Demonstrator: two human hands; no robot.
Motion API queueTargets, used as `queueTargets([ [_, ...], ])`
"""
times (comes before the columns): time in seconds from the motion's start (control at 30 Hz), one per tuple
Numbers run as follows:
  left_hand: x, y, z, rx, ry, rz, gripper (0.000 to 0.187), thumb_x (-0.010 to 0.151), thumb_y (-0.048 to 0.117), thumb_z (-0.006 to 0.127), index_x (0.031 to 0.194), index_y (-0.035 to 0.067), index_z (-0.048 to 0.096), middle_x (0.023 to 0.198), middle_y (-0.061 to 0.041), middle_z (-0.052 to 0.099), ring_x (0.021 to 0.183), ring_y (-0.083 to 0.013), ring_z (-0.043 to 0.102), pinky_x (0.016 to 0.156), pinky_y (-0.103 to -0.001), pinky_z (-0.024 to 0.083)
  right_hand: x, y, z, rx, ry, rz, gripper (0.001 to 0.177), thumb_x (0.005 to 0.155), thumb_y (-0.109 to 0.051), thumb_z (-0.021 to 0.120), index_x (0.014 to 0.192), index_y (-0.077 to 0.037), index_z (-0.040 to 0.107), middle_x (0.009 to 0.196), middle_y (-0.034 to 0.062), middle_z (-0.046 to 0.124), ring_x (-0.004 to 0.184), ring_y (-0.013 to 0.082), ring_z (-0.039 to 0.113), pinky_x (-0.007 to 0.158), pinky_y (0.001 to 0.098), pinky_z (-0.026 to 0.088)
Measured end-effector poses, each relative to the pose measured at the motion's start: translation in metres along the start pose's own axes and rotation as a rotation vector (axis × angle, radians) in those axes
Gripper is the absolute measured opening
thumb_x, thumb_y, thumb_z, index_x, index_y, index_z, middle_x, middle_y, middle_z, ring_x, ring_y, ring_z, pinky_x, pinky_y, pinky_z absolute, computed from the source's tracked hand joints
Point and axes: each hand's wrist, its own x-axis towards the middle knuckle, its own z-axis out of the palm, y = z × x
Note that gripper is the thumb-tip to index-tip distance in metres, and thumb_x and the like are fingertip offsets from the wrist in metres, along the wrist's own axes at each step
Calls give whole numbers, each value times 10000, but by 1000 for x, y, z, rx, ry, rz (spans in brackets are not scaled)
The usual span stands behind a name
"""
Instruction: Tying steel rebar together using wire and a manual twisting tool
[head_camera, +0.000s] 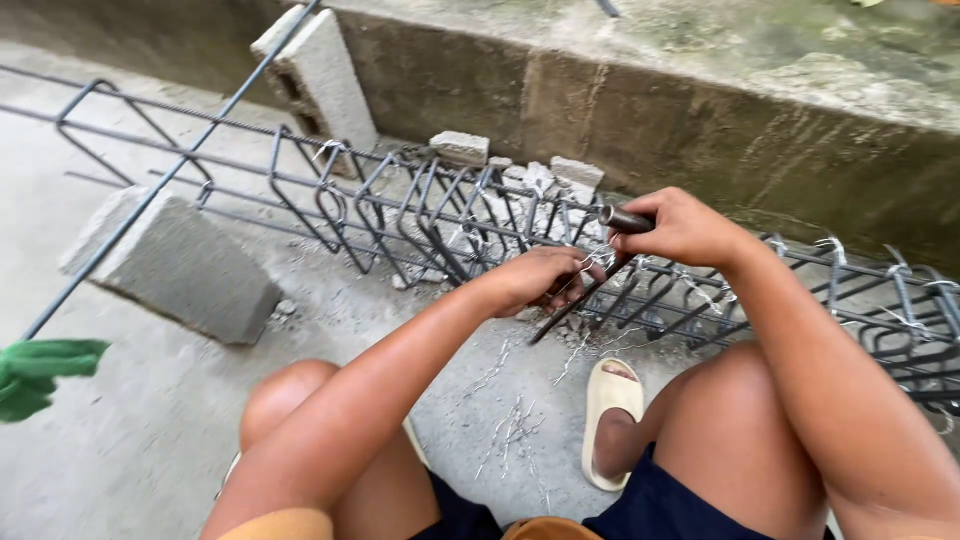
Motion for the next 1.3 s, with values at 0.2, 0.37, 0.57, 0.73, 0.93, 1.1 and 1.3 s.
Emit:
queueTargets([
  [0.2,-10,15,-10,25,-29,-79,398,882,183,428,1105,26,718,643,-42,541,493,-72,360,395,-168,285,2,-10,4,-20,84,32,36,720,-126,794,756,-123,800,598,19,629,611,133,563,566,287,413],
  [0.37,-12,9,-29,19,-110,-42,361,896,97,470,1161,0,696,692,-74,598,503,-51,406,392,-165,304,5,-16,11,30,38,41,43,730,-78,815,772,-87,809,640,47,727,632,136,609,593,259,434],
  [0.57,-21,11,-24,-118,-159,-10,340,968,48,469,1258,-25,631,704,-112,609,476,-39,386,370,-158,288,6,-15,13,-32,95,6,28,771,-117,819,794,-106,810,652,77,733,630,158,629,598,290,456],
  [0.73,-1,-3,-32,226,38,61,447,994,149,519,1425,35,549,660,-113,651,476,-88,426,392,-211,290,13,6,22,-6,172,-76,92,808,-166,848,854,-107,793,689,66,728,663,154,637,615,290,468],
  [0.93,-35,27,-9,1177,273,205,523,1007,281,353,1517,267,468,1170,-159,721,1026,-314,740,849,-448,606,21,-1,27,138,188,-135,106,828,-81,801,919,-50,756,713,121,719,679,193,675,650,300,504],
  [1.1,-25,15,-15,1368,263,341,521,988,158,337,1487,61,449,1230,-254,648,1020,-470,714,869,-567,600,20,-6,27,298,157,-72,110,826,-39,766,933,-26,743,708,150,745,705,189,735,655,260,526],
  [1.3,-1,-13,-39,1336,384,407,269,974,205,384,1143,60,536,959,-227,681,873,-472,729,758,-579,594,10,-24,30,-232,151,-2,113,800,-208,738,855,-137,807,727,125,772,778,344,748,732,426,539],
])
